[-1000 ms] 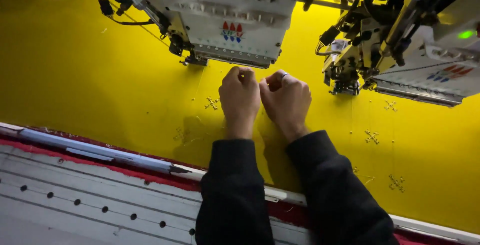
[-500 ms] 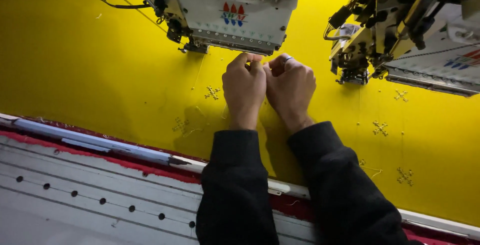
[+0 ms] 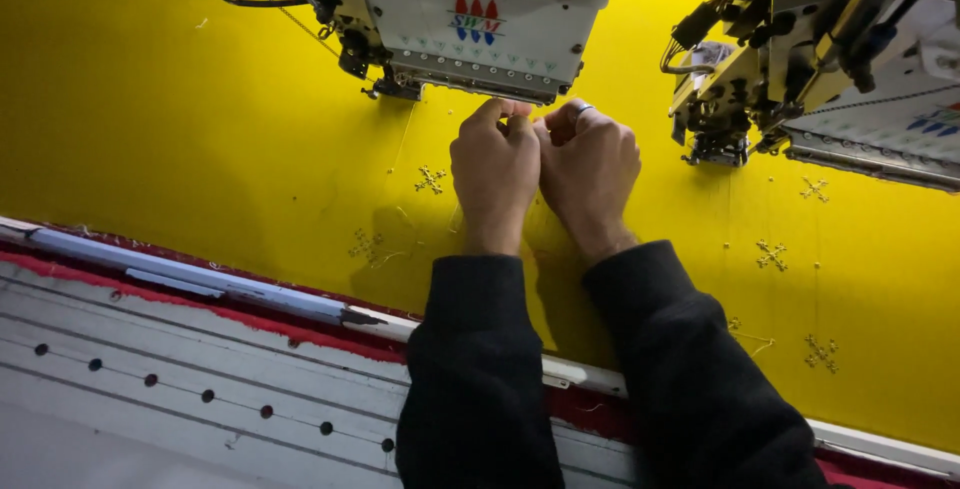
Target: The person threads a white thread through the needle area of an industrial embroidery machine. They pull the thread through multiple guides and tension points, then tie a knot and pull the thread through the needle eye. The person repeats this process for several needles.
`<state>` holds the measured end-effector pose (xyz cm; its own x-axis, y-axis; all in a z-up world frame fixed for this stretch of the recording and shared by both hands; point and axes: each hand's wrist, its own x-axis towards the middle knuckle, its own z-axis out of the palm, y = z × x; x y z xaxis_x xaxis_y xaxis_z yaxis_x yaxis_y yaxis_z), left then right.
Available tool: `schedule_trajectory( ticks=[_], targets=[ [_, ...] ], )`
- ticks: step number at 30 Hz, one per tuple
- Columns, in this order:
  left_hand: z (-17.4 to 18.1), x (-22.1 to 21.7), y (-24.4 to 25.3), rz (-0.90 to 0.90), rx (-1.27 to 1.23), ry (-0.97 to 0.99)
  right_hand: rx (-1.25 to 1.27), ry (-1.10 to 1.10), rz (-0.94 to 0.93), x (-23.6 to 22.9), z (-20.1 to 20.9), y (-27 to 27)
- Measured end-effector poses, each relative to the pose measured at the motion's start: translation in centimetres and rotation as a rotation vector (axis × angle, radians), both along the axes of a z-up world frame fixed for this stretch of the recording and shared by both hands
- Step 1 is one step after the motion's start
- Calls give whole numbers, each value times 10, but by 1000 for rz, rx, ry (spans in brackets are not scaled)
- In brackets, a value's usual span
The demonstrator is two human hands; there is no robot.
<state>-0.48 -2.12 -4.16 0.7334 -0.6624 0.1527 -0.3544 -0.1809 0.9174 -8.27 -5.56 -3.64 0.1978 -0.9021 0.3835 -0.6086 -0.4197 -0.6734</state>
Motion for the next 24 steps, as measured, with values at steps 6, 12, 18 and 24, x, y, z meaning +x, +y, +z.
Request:
schedule_trajectory(
  ticks=[6,12,18,24],
  targets=[
    [-1,0,0,-3,6,0,18,13,-7,2,-4,-3],
    [3,0,1,-11,-28,40,12,-13,30,0,4,1],
    [1,-1,-1,-1,-37,16,7,5,17,-2,3,1],
    [-11,4,-9,-69,-42,98,21,21,34,-10,11,5]
  ],
)
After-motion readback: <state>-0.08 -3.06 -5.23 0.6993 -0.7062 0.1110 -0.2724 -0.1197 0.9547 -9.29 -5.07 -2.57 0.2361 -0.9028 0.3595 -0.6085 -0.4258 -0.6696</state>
